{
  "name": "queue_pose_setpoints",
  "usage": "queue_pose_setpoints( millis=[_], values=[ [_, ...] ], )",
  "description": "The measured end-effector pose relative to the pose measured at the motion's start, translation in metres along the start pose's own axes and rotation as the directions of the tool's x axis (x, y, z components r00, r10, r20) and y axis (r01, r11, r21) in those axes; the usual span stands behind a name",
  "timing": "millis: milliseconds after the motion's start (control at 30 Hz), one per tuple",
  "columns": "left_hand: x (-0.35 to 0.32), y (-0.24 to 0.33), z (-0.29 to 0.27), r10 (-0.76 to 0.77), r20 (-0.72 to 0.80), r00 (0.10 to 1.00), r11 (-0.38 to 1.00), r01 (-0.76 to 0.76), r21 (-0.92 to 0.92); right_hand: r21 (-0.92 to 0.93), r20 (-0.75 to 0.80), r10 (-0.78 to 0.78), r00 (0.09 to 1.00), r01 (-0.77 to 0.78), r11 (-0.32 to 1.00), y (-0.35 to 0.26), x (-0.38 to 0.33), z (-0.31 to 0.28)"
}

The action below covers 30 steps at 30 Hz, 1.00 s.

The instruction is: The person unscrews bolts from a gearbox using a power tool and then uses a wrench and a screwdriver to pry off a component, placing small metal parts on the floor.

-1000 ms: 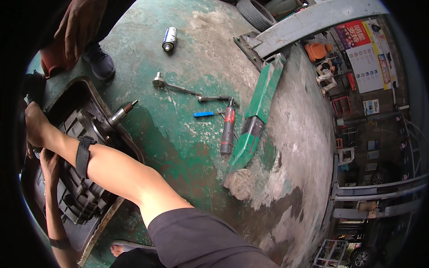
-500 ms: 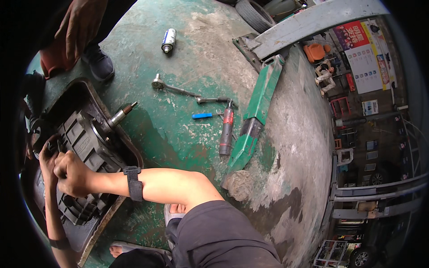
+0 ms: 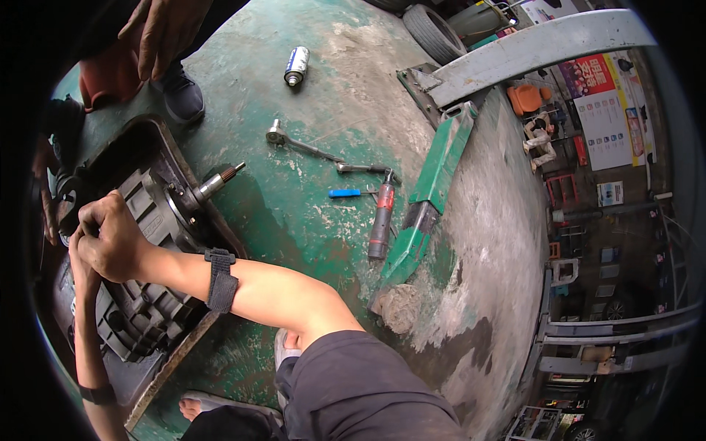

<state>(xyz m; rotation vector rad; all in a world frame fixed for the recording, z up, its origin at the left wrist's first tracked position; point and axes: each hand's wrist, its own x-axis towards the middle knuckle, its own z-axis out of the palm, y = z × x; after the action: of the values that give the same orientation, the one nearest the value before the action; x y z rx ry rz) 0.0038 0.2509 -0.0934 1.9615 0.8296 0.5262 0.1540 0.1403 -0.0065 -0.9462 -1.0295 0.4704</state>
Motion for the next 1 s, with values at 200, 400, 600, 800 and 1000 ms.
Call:
queue_pose_setpoints(
  millis=[200,400,600,800,1000],
  values=[
    [-0.003,-0.017,0.007,-0.049,-0.085,0.995,0.998,0.052,0.024,-0.121,0.111,-0.049,0.993,0.062,0.991,-0.003,0.026,0.023],
    [-0.002,-0.014,0.010,0.009,-0.125,0.992,0.999,-0.015,-0.053,-0.217,0.050,-0.054,0.997,0.063,0.974,-0.008,0.043,0.031],
    [-0.004,0.017,0.011,-0.012,0.014,1.000,0.967,0.015,-0.254,0.250,-0.151,0.211,0.966,-0.170,0.953,0.067,0.097,0.029],
    [-0.002,0.024,0.014,-0.008,-0.013,1.000,0.972,0.005,-0.234,-0.121,-0.263,0.168,0.950,-0.205,0.971,0.112,0.132,0.061],
    [0.001,0.029,0.015,-0.097,-0.024,0.995,0.973,0.090,-0.212,0.062,-0.049,0.003,0.999,0.000,0.998,0.081,0.102,0.053]
  ],
)
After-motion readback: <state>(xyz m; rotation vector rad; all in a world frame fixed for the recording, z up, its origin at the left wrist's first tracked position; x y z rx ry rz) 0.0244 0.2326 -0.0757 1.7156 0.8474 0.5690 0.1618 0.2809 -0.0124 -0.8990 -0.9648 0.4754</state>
